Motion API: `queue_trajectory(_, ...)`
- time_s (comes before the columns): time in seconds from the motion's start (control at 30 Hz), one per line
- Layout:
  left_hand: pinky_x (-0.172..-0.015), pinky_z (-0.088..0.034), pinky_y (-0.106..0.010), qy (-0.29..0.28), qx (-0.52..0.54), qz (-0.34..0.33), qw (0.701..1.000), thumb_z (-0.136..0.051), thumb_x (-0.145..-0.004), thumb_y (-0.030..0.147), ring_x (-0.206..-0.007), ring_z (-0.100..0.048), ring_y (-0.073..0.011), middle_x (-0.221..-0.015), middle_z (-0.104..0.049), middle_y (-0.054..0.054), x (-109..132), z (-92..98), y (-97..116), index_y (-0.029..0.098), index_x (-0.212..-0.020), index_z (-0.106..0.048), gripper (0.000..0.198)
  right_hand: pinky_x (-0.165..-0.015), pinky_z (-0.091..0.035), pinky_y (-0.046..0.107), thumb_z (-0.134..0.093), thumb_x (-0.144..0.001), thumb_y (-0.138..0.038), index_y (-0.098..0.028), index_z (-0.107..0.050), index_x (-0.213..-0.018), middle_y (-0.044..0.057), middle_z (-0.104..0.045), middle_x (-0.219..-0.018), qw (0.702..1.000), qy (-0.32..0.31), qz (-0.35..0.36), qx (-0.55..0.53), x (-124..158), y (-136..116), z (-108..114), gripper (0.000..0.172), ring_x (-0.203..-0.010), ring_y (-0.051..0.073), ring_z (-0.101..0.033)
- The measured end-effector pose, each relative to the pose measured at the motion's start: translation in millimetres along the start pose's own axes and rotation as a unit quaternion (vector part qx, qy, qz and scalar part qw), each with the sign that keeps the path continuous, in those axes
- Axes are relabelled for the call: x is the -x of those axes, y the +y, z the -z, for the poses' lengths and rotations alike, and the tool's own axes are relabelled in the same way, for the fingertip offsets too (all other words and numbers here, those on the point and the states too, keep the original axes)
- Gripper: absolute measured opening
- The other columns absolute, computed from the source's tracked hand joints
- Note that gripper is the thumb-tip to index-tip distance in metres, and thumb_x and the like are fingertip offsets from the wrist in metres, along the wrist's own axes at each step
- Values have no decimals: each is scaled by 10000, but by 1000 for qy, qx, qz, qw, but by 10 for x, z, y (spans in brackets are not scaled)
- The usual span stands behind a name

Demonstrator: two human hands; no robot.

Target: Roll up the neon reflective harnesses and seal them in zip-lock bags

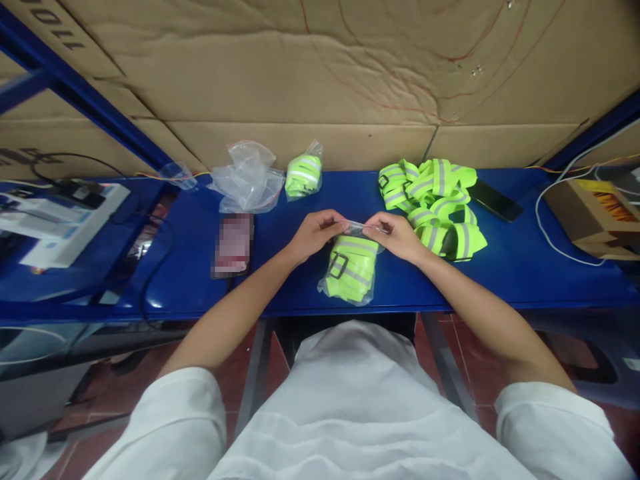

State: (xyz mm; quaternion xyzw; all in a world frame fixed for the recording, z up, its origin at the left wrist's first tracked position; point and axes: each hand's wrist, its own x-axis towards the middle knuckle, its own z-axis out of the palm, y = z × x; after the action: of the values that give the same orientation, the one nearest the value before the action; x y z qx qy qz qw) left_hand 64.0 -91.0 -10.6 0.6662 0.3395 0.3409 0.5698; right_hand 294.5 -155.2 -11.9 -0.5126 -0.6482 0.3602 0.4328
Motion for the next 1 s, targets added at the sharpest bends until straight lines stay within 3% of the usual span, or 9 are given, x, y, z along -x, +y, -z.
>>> queue_trajectory(0.17, -650, -443, -266, -11, 58, 49, 997, -877, -758, 513, -764, -661, -176, -894, -786, -67, 4, -25, 4, 179, -990, -823, 410, -735, -465, 318, -761, -848, -619, -197, -745, -914, 42, -737, -872, 1000, -3, 15, -15, 21, -30, -15, 427, -775, 186, -617)
queue_trajectory(0.27, -755, -509, -305, -19, 54, 39, 998, -880, -761, 516, -833, -696, -205, -947, -807, -92, 16, -42, 12, 167, -964, -850, 404, -747, -476, 324, -758, -860, -611, -199, -755, -931, 42, -743, -874, 1000, -7, 19, -13, 30, -40, -27, 418, -778, 190, -627)
queue_trajectory(0.4, -850, -533, -321, 18, 65, 11, 998, -891, -763, 509, -884, -711, -216, -938, -811, -80, 7, -28, -4, 172, -942, -863, 382, -754, -480, 319, -723, -878, -642, -198, -754, -937, 47, -749, -909, 1000, 9, 14, -12, 24, -61, -22, 449, -806, 194, -638)
queue_trajectory(0.57, -852, -556, -329, 61, 136, 40, 988, -880, -765, 575, -880, -728, -214, -964, -809, -80, -48, 20, -23, 183, -981, -848, 449, -610, -417, 296, -646, -865, -774, -198, -729, -905, 11, -636, -720, 998, 52, -10, -15, -5, -47, 4, 584, -641, 152, -533)
queue_trajectory(0.7, -894, -572, -355, 3, 219, 92, 971, -807, -820, 645, -977, -738, -257, -1070, -804, -115, -68, 40, 16, 160, -1065, -833, 544, -577, -431, 298, -644, -821, -839, -203, -720, -907, -6, -597, -651, 997, 72, -31, -27, -21, 0, 15, 647, -588, 148, -528)
queue_trajectory(0.9, -958, -551, -347, -4, 271, 90, 958, -867, -812, 496, -1081, -716, -252, -1139, -788, -74, -58, 32, 60, 201, -1244, -753, 535, -530, -448, 290, -662, -802, -855, -201, -715, -896, -16, -583, -627, 993, 103, -25, -49, -22, 0, 13, 663, -534, 133, -514)
queue_trajectory(1.0, -1016, -534, -360, -58, 280, 88, 954, -902, -783, 436, -1163, -704, -272, -1222, -768, -88, -35, -1, 72, 193, -1269, -723, 572, -544, -483, 288, -682, -832, -810, -209, -721, -903, -13, -605, -653, 991, 120, -6, -66, -29, -11, 29, 606, -556, 135, -544)
